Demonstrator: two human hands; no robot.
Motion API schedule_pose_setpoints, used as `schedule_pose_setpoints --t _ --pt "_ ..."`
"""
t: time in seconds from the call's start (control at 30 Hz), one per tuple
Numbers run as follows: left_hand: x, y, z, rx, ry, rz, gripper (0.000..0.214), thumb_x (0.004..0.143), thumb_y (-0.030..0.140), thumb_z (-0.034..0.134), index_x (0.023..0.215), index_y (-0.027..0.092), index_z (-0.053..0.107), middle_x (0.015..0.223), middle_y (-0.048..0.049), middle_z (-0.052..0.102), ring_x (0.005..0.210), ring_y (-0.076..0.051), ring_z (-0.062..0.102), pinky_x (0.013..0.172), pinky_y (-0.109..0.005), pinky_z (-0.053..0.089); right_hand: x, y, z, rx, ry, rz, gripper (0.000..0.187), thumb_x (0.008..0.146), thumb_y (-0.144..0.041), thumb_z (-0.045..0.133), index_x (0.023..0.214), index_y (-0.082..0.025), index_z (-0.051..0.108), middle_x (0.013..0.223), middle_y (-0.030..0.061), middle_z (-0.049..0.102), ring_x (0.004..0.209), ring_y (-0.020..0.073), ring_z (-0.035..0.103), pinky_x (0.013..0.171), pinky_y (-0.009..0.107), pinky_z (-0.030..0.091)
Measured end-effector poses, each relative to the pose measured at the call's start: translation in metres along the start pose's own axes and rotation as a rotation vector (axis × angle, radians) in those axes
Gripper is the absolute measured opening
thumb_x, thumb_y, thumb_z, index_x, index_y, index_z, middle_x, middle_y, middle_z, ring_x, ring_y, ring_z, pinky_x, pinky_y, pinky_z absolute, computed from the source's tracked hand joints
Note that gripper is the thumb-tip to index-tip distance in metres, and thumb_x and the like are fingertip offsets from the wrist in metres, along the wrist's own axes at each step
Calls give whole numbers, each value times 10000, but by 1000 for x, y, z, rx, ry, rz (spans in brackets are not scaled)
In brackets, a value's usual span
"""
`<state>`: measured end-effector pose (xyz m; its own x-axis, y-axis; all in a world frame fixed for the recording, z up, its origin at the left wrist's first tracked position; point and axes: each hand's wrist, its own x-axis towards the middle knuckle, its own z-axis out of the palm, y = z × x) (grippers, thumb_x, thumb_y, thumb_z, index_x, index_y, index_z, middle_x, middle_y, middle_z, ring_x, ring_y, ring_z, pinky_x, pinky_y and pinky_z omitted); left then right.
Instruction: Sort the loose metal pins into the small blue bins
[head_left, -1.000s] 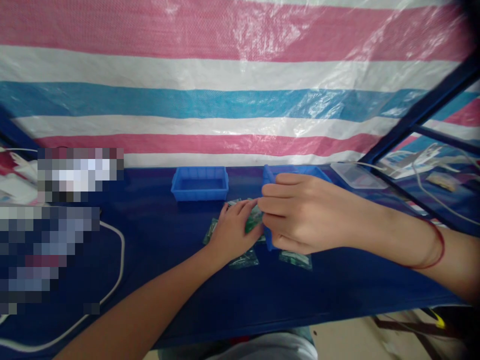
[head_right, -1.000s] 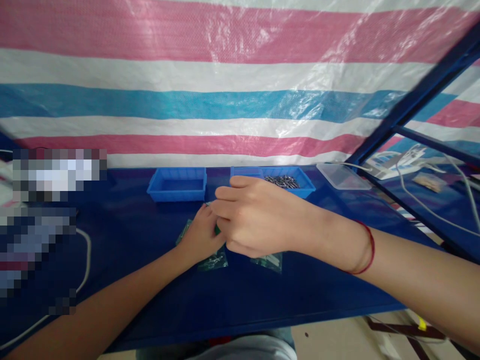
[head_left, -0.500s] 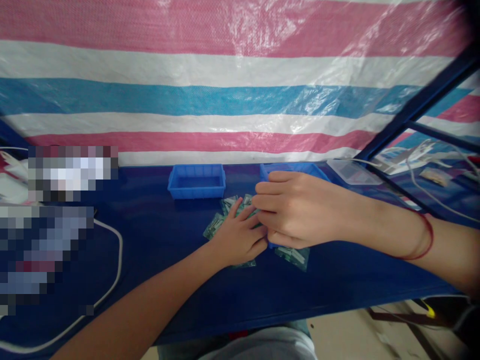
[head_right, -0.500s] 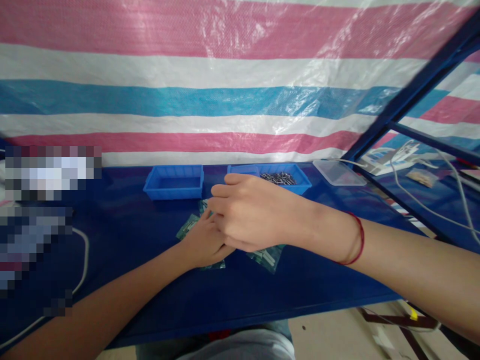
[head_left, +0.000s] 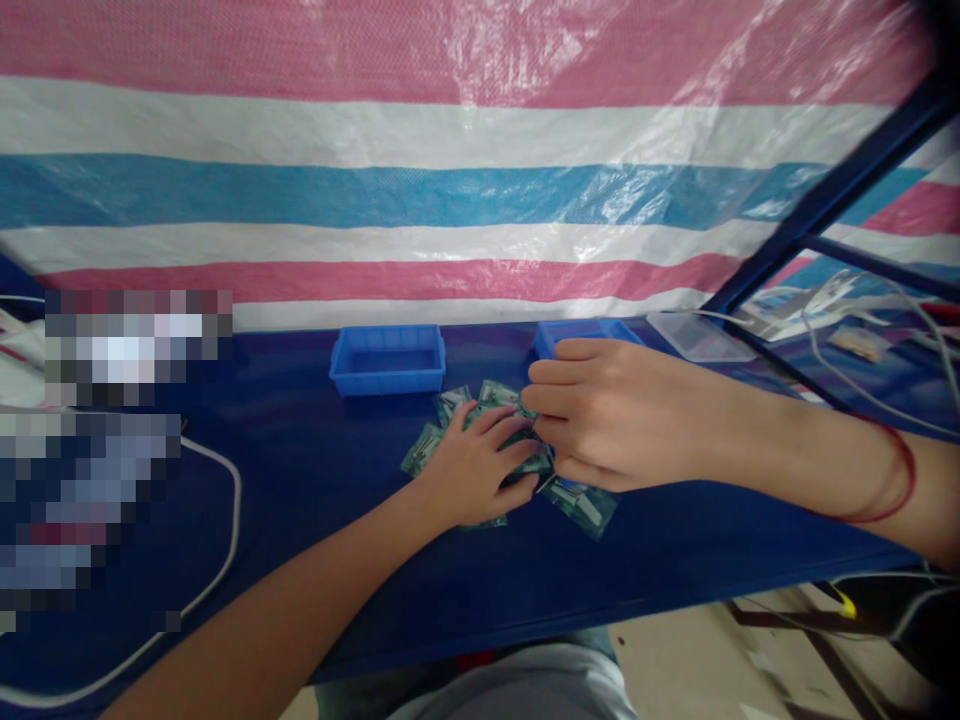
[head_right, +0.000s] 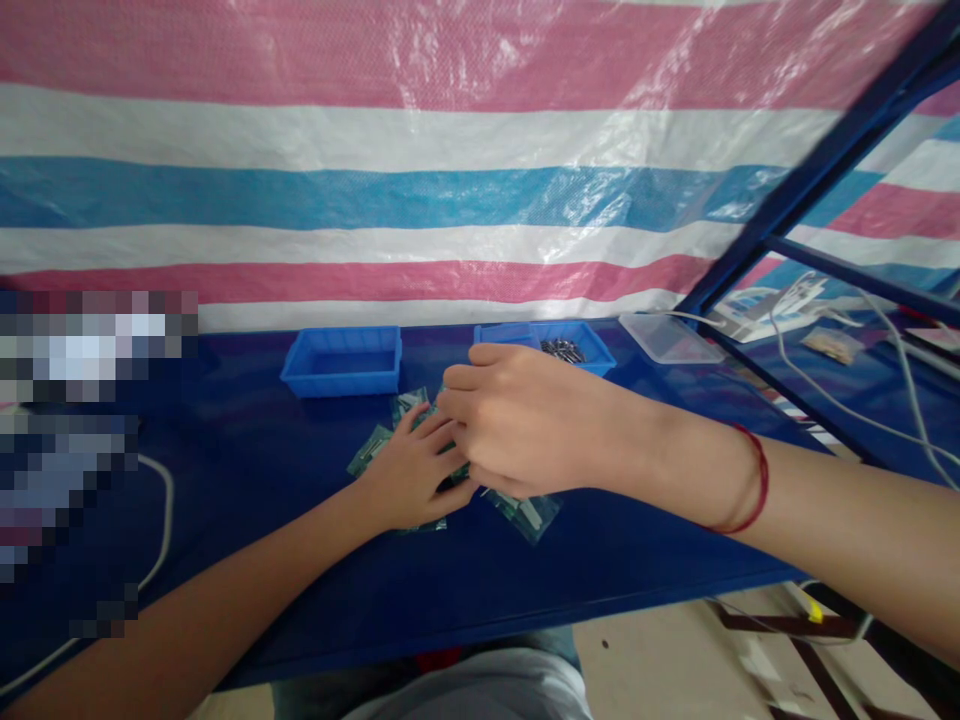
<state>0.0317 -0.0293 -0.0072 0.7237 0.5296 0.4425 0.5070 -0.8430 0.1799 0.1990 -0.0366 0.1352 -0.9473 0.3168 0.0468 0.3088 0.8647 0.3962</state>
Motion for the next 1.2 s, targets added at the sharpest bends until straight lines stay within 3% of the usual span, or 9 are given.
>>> schedule_pose_setpoints --t 0.3,0.43,0.57,0.67,0.77,0.8,0.93,1.03,1.2 --pt "1 0 -3 -41 -28 -1 327 880 402 509 1150 244 604 1284 -83 582 1283 -287 430 1083 -543 237 -10 3 -4 -33 -8 50 264 808 -255 551 551 -198 533 622 38 527 663 180 441 640 353 283" --pt "2 1 -9 -101 -28 -18 452 872 453 524 1274 248 515 1353 -87 531 1316 -287 398 1103 -530 232 -24 14 -15 -77 14 112 269 844 -296 523 589 -212 537 645 43 518 663 191 443 654 374 318" --pt "5 -1 -24 -182 24 -32 667 855 507 540 1396 168 345 1396 -143 477 1319 -288 396 1116 -479 276 -41 37 -31 18 140 275 248 876 -379 472 778 -205 620 757 75 545 739 216 491 703 408 381" --pt "7 -9 -38 -194 167 -82 696 876 465 524 1432 155 242 1368 -161 489 1279 -272 445 1086 -443 343 -51 54 -31 128 273 417 273 904 -384 450 931 -188 639 832 90 554 793 213 525 734 408 423" --pt "6 -25 -52 -72 317 -225 583 909 351 480 1421 165 271 1327 -148 518 1258 -268 460 1076 -452 348 -51 65 -9 146 362 574 236 923 -338 473 962 -170 634 858 111 561 831 227 535 754 407 441" --pt "5 -32 -56 -2 334 -288 542 912 326 470 1404 161 313 1328 -148 519 1273 -278 443 1085 -472 329 -49 67 3 161 461 579 202 900 -336 526 928 -171 637 844 105 572 815 222 548 728 389 455" --pt "-6 -65 -64 291 119 -571 319 914 364 466 1195 257 574 1285 -82 586 1343 -351 325 1071 -690 120 -30 63 64 301 708 730 149 891 -297 550 936 -179 630 893 97 605 864 224 573 768 397 478" --pt "-15 -89 -68 329 -64 -679 287 918 439 445 1029 267 646 1165 -78 657 1237 -342 438 1003 -754 154 -16 56 105 348 721 759 136 883 -258 539 929 -179 640 874 83 589 853 226 581 768 410 489" --pt "-23 -112 -74 356 -77 -744 312 907 459 447 1005 247 654 1139 -98 654 1153 -331 480 944 -647 361 -8 48 144 310 530 758 199 898 -201 475 973 -141 649 949 119 575 843 214 568 745 382 487"
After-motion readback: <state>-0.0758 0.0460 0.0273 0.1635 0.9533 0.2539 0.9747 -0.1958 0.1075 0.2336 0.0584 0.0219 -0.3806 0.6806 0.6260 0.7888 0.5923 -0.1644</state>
